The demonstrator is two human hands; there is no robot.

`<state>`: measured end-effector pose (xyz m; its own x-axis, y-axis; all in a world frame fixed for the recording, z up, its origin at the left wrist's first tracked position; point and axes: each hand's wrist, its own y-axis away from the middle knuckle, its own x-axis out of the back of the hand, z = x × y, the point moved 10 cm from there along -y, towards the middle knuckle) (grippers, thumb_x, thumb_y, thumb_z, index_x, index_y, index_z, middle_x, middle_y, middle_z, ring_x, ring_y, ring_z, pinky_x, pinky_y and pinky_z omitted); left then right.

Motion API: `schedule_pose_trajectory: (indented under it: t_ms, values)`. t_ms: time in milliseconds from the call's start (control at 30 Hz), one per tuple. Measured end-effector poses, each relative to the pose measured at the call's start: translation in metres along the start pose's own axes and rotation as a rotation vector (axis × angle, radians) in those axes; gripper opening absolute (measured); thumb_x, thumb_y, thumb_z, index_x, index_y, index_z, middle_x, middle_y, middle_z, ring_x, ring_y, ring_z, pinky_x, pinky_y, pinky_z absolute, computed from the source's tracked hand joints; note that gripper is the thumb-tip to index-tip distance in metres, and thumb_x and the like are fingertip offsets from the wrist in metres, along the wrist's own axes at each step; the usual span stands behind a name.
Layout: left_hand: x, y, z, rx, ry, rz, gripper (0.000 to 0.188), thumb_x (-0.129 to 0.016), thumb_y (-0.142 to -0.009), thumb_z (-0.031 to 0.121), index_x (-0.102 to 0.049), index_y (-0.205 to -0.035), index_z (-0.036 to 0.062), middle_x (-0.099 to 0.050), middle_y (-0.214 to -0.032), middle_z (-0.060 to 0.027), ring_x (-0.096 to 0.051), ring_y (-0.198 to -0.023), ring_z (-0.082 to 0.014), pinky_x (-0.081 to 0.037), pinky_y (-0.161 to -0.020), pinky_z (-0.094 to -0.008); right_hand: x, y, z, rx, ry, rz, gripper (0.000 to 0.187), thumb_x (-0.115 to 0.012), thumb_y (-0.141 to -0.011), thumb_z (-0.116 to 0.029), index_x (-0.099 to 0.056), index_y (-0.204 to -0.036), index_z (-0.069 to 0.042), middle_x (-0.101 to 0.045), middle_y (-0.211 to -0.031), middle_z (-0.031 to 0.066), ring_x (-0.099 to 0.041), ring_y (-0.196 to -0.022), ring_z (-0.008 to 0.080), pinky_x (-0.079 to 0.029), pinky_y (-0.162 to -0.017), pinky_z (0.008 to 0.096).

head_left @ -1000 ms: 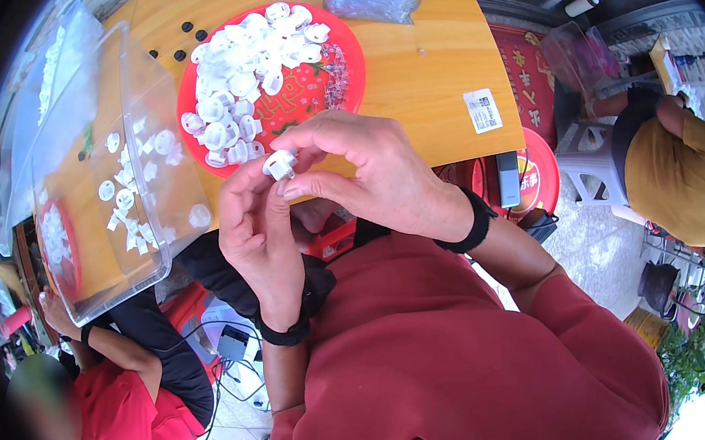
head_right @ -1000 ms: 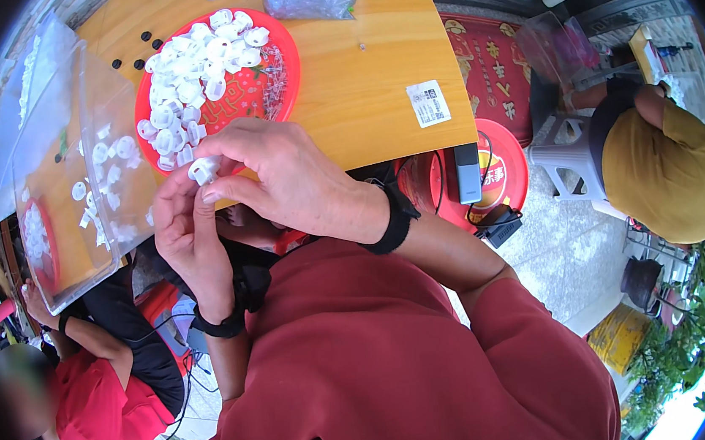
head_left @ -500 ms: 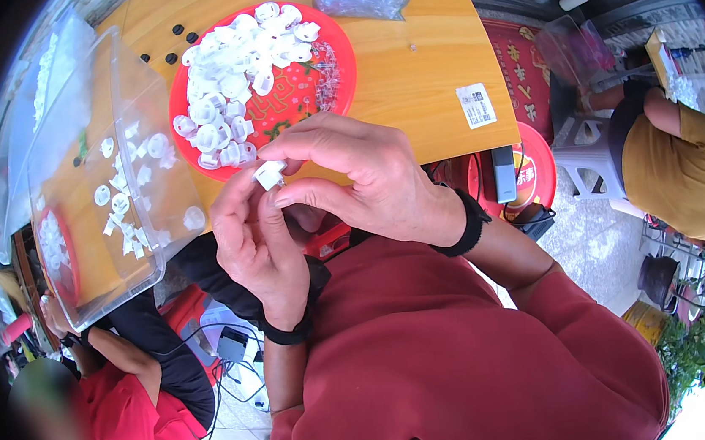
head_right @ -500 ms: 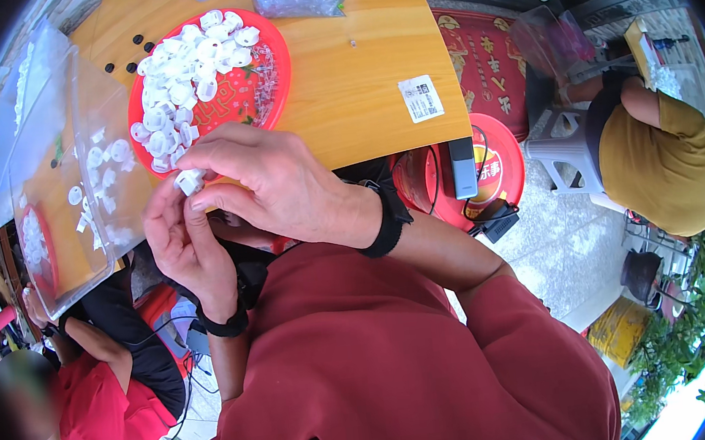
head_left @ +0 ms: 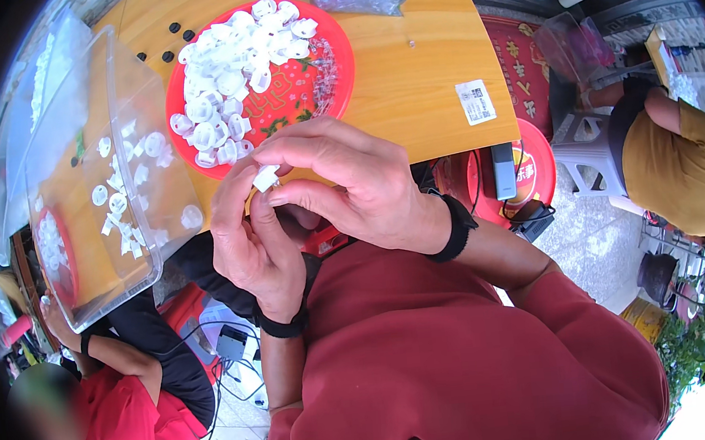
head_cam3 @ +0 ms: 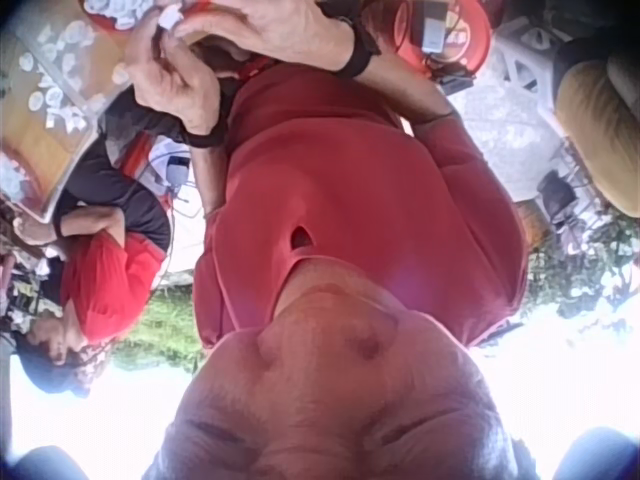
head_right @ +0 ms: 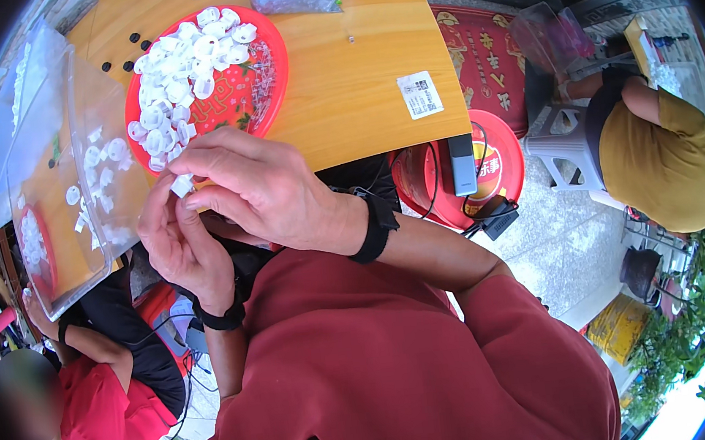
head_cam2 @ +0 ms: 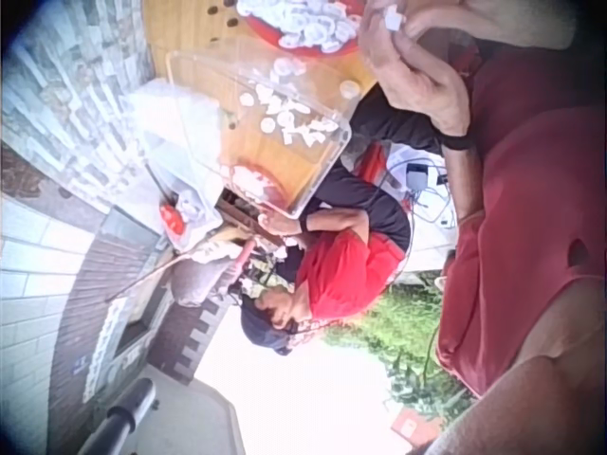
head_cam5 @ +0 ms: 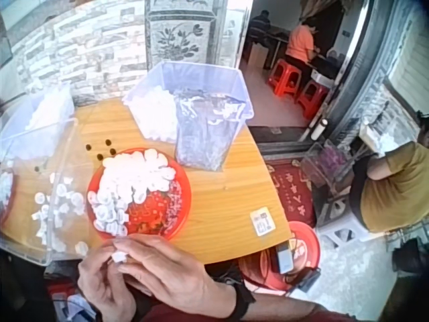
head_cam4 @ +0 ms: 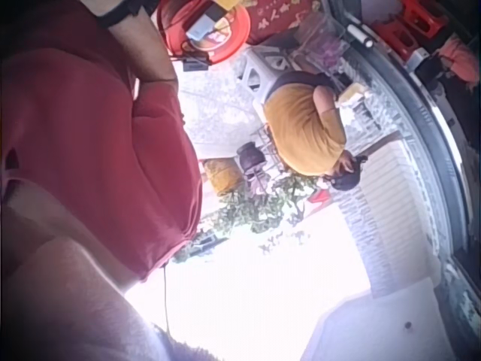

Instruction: Assembling small white plastic components by inserting a smaller part into a base piece at a table.

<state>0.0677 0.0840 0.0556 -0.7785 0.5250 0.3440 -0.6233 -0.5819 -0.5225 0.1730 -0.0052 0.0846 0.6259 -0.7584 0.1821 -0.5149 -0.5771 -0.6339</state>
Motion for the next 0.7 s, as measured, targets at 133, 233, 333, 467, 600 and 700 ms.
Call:
schedule_pose_trajectory:
  t_ms: [133,233,333,467,600,700]
  values:
    - [0.002,0.002,-0.009,0.051,0.065,0.038,0.026,-0.049,-0.097,-0.003,-0.048,-0.123,-0.0041,-0.057,-0.123,-0.0177,-0.059,-0.111,-0.0207,-0.049,-0.095,-0.0323,-0.003,-0.001,0.003,0.009,-0.03,-0.032,0.035,-0.076,-0.076,-0.004,-0.066,-0.109,0.001,-0.067,-0.104,0.0139,-0.067,-0.091,0.0261,-0.055,-0.075,0.033]
    - [0.001,0.001,-0.013,0.084,0.091,0.042,0.026,-0.049,-0.097,-0.004,-0.048,-0.122,-0.0043,-0.057,-0.123,-0.0169,-0.058,-0.112,-0.0203,-0.048,-0.095,-0.0321,-0.005,-0.001,0.005,0.049,-0.016,-0.033,0.034,-0.073,-0.079,-0.011,-0.062,-0.11,-0.001,-0.064,-0.101,0.0139,-0.065,-0.088,0.0296,-0.054,-0.072,0.0348]
    - [0.0,-0.001,-0.014,0.094,0.119,0.044,0.026,-0.048,-0.097,-0.005,-0.048,-0.122,-0.0044,-0.057,-0.123,-0.0163,-0.058,-0.111,-0.02,-0.048,-0.095,-0.0318,-0.003,-0.002,0.004,0.041,0.014,-0.044,0.037,-0.075,-0.076,-0.004,-0.065,-0.111,0.001,-0.067,-0.104,0.0139,-0.067,-0.091,0.0266,-0.055,-0.075,0.0333]
    - [-0.003,-0.004,-0.006,0.037,0.068,-0.002,0.026,-0.049,-0.097,-0.005,-0.049,-0.122,-0.0043,-0.057,-0.122,-0.0156,-0.059,-0.11,-0.0197,-0.048,-0.094,-0.031,-0.004,0.0,-0.001,0.045,0.039,-0.027,0.037,-0.075,-0.077,-0.004,-0.064,-0.112,0.0,-0.066,-0.104,0.0137,-0.067,-0.091,0.0267,-0.055,-0.075,0.0328]
    - [-0.003,-0.002,-0.001,0.004,0.012,-0.009,0.023,-0.052,-0.096,-0.002,-0.054,-0.119,-0.003,-0.06,-0.116,-0.0143,-0.059,-0.108,-0.0186,-0.048,-0.091,-0.0304,-0.001,0.007,-0.001,0.022,0.088,0.038,0.031,-0.07,-0.083,-0.01,-0.062,-0.111,-0.002,-0.063,-0.103,0.0152,-0.065,-0.088,0.0301,-0.054,-0.074,0.0355]
    - [0.008,0.002,-0.007,0.179,-0.004,0.007,0.023,-0.056,-0.095,0.002,-0.055,-0.117,-0.0035,-0.061,-0.112,-0.0128,-0.059,-0.105,-0.0183,-0.046,-0.091,-0.0306,-0.01,0.001,0.013,-0.144,-0.047,-0.113,0.034,-0.072,-0.083,-0.017,-0.062,-0.111,0.0,-0.064,-0.099,0.0152,-0.065,-0.083,0.0277,-0.053,-0.071,0.035]
